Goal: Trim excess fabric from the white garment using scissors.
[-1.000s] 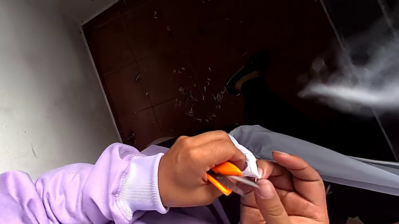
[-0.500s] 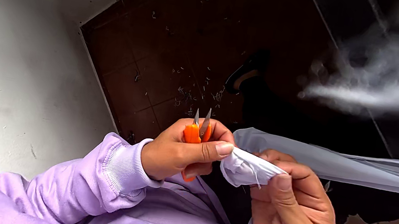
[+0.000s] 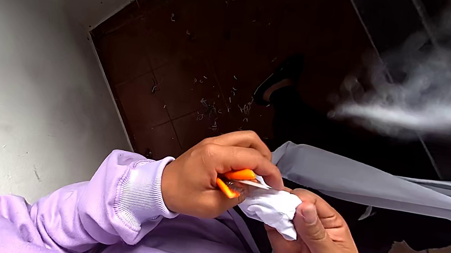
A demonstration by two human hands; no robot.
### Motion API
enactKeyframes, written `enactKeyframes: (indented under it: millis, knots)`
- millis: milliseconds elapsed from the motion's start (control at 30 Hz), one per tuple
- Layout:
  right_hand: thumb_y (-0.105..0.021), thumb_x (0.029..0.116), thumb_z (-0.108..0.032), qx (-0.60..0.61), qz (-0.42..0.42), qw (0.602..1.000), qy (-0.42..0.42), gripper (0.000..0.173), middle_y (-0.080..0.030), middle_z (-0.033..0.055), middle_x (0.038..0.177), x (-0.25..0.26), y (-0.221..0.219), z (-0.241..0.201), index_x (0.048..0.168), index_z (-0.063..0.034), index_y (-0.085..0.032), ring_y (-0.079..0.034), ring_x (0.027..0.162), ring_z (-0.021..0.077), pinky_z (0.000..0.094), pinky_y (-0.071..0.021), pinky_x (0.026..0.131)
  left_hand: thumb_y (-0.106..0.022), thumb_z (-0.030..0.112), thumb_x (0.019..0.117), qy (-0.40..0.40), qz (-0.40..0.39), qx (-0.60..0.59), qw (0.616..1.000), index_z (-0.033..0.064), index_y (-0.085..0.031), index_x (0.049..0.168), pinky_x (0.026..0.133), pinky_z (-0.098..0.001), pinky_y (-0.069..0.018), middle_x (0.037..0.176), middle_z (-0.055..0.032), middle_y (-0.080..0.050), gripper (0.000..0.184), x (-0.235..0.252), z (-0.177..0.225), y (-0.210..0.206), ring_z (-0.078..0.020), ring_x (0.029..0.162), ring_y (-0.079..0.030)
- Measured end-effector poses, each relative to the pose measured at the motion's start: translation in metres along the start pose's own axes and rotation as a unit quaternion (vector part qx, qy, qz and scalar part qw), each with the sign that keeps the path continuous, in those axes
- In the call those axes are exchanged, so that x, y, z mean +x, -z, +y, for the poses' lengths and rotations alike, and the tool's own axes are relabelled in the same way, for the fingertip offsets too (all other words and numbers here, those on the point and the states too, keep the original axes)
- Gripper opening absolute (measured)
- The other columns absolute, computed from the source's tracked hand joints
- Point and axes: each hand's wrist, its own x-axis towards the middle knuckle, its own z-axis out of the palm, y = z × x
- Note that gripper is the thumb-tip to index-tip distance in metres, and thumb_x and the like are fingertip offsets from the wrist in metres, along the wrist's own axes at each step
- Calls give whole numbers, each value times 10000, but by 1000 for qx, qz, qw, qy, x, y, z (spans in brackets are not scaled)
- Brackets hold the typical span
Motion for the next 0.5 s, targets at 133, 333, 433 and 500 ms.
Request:
enactKeyframes:
  millis: [133, 333, 433, 500]
  knots:
    - [-636, 1003, -269, -52, 34, 998, 24, 176, -742, -53, 904, -1, -4, -1, 980, -158, -771, -698, 837, 8, 173, -587, 777, -765, 53, 820, -14, -13, 6, 1000, -97, -730, 1020, 684, -130, -472, 971, -109, -619, 252, 3, 6, 1, -39, 828, -555]
    - [-649, 999, -267, -85, 45, 994, 48, 166, -736, -63, 899, -1, -6, 2, 966, -160, -771, -689, 829, -3, 158, -576, 766, -702, -20, 885, -72, 72, 16, 995, -82, -691, 856, 750, -174, -506, 885, -103, -621, 69, 6, 2, -3, -79, 861, -594]
    - [-644, 1000, -279, -71, 52, 995, 37, 174, -735, -55, 876, -1, -6, 3, 963, -161, -766, -692, 810, 3, 170, -583, 760, -691, -21, 899, -53, 107, 49, 992, -83, -686, 847, 764, -165, -510, 895, -101, -636, 81, 5, -3, 2, -66, 860, -601]
    - [-638, 1004, -280, -63, 55, 996, 34, 179, -733, -51, 867, -1, -6, 3, 961, -160, -763, -692, 806, 5, 174, -585, 760, -697, 2, 903, -47, 119, 83, 988, -81, -691, 863, 744, -157, -504, 906, -99, -636, 92, 3, -4, 7, -60, 843, -593]
